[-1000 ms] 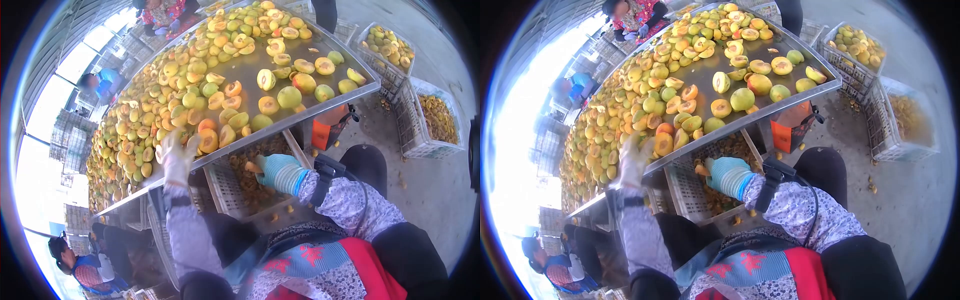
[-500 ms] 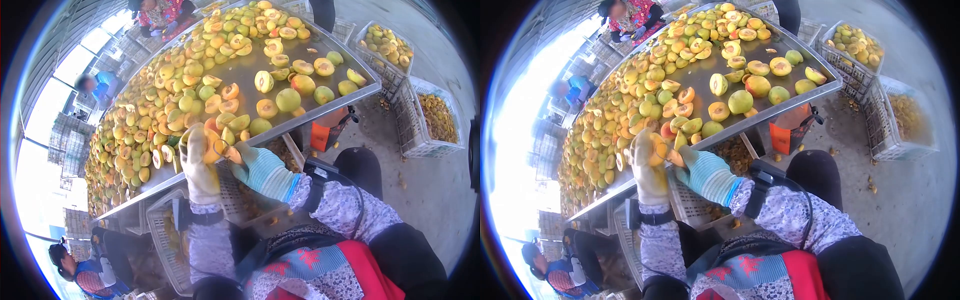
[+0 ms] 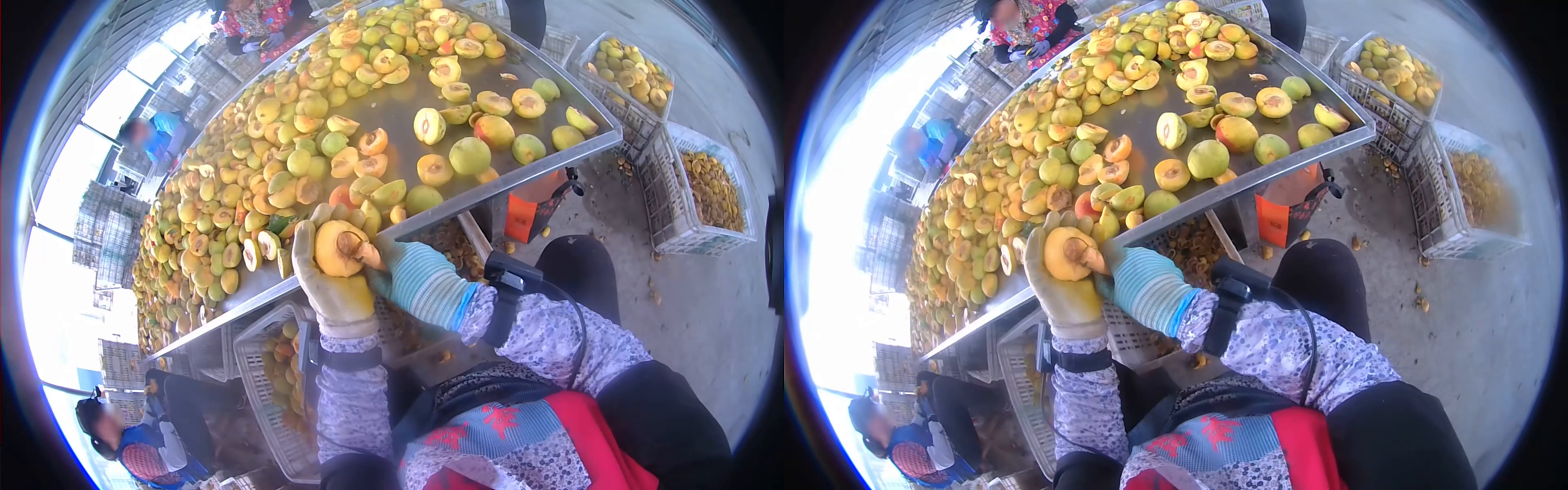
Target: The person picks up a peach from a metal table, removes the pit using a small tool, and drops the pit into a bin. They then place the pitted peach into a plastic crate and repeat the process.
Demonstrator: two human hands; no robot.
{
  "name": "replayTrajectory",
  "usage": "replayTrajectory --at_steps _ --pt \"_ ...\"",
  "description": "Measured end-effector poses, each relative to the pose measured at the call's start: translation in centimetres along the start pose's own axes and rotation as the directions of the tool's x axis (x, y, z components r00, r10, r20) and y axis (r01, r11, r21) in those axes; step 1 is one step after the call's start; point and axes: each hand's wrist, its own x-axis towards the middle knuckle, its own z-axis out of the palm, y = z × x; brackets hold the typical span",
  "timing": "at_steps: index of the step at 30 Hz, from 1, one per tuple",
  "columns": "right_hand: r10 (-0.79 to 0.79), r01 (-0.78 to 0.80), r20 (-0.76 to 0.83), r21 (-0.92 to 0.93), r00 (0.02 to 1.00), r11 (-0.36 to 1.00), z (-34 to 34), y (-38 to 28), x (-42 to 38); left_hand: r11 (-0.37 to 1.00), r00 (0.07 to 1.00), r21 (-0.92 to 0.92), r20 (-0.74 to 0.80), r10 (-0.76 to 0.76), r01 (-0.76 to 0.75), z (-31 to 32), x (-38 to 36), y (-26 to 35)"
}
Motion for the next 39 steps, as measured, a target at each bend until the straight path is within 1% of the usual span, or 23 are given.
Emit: replayTrajectory --at_steps 1,3,4,8,11,13,17,19,20,21,22,23,24,25,27,28,29,31,32,34,35,38,39 --pt "0.002 -0.002 0.000 -0.001 1.000 1.000 -0.1 -0.2 0.0 1.000 1.000 -0.001 0.000 -0.002 0.002 0.1 -0.1 0.0" --pt "0.087 -0.088 0.103 0.003 0.991 0.996 -0.3 -0.6 -0.2 0.998 0.999 0.055 -0.031 0.037 -0.035 0.3 -0.5 -0.1" --pt "0.089 -0.090 0.104 0.003 0.991 0.996 -0.1 -0.5 -0.3 0.996 0.995 0.068 -0.085 0.059 -0.053 1.4 -1.0 0.0" --pt "0.073 -0.071 0.117 -0.017 0.990 0.997 0.7 0.2 -0.4 0.997 0.995 0.065 -0.087 0.041 -0.036 0.7 -0.9 0.1" --pt "0.047 -0.046 0.093 -0.004 0.995 0.999 1.3 0.7 -0.7 1.000 1.000 0.018 -0.030 -0.003 0.004 0.4 -0.9 0.2" --pt "0.023 -0.023 0.059 0.006 0.998 1.000 1.3 0.7 -0.8 0.999 0.993 -0.046 0.114 -0.010 0.016 0.2 -0.9 0.2" --pt "0.041 -0.043 0.096 0.022 0.995 0.999 1.0 0.3 -0.8 0.999 0.998 -0.039 0.066 0.010 -0.007 0.4 -1.2 0.1" --pt "0.059 -0.065 0.122 0.041 0.991 0.997 1.0 0.2 -0.8 0.988 0.998 0.140 0.030 0.056 -0.059 0.7 -1.5 0.3" --pt "0.090 -0.095 0.170 0.022 0.981 0.995 1.1 0.2 -0.9 0.989 0.998 0.139 0.027 0.056 -0.059 0.6 -1.5 0.3" --pt "0.120 -0.124 0.215 0.002 0.969 0.992 1.1 0.1 -0.9 0.968 0.996 0.237 0.048 0.069 -0.078 0.4 -1.4 0.3" --pt "0.121 -0.124 0.218 0.002 0.968 0.992 0.9 0.1 -1.0 0.938 0.994 0.333 0.070 0.080 -0.099 0.3 -1.3 0.4" --pt "0.064 -0.084 0.242 0.073 0.968 0.994 0.5 0.0 -1.2 0.937 0.994 0.334 0.067 0.082 -0.100 0.4 -1.3 0.6" --pt "0.006 -0.045 0.259 0.145 0.966 0.988 0.2 0.0 -1.4 0.964 0.999 0.264 0.047 0.010 -0.022 0.6 -1.3 0.8" --pt "0.005 -0.045 0.263 0.146 0.965 0.988 -0.2 -0.2 -1.4 0.980 0.998 0.190 0.030 -0.063 0.056 0.6 -1.3 0.9" --pt "-0.115 -0.057 0.361 0.433 0.926 0.899 -0.9 -0.3 -1.4 0.983 0.994 0.173 0.074 -0.079 0.065 0.1 -0.7 0.7" --pt "-0.152 -0.005 0.319 0.443 0.935 0.896 -0.6 -0.2 -1.5 0.984 0.988 0.159 0.122 -0.096 0.076 -0.1 -0.6 0.7" --pt "-0.152 -0.006 0.319 0.444 0.936 0.896 -0.5 -0.1 -1.4 0.984 0.988 0.160 0.122 -0.097 0.077 -0.1 -0.7 0.6" --pt "-0.015 -0.102 0.400 0.269 0.916 0.958 -0.5 -0.1 -1.2 0.970 0.990 0.231 0.099 -0.102 0.077 0.2 -0.8 0.4" --pt "-0.013 -0.104 0.398 0.271 0.917 0.957 -0.6 -0.1 -1.3 0.969 0.990 0.233 0.100 -0.104 0.079 0.2 -0.9 0.4" --pt "0.034 -0.294 0.529 0.416 0.848 0.861 -0.8 -0.1 -1.6 0.974 0.984 0.180 0.084 -0.157 0.140 0.4 -1.0 0.6" --pt "0.033 -0.294 0.531 0.415 0.847 0.861 -0.5 0.2 -1.7 0.974 0.984 0.179 0.083 -0.156 0.139 0.5 -1.1 0.8" --pt "-0.020 -0.224 0.486 0.438 0.874 0.871 0.1 1.1 -1.7 0.942 0.966 0.245 0.066 -0.251 0.228 0.2 -0.7 1.0" --pt "-0.029 -0.105 0.444 0.274 0.896 0.956 0.0 1.3 -1.6 0.900 0.965 0.404 0.128 -0.230 0.161 -0.5 -0.1 0.8"
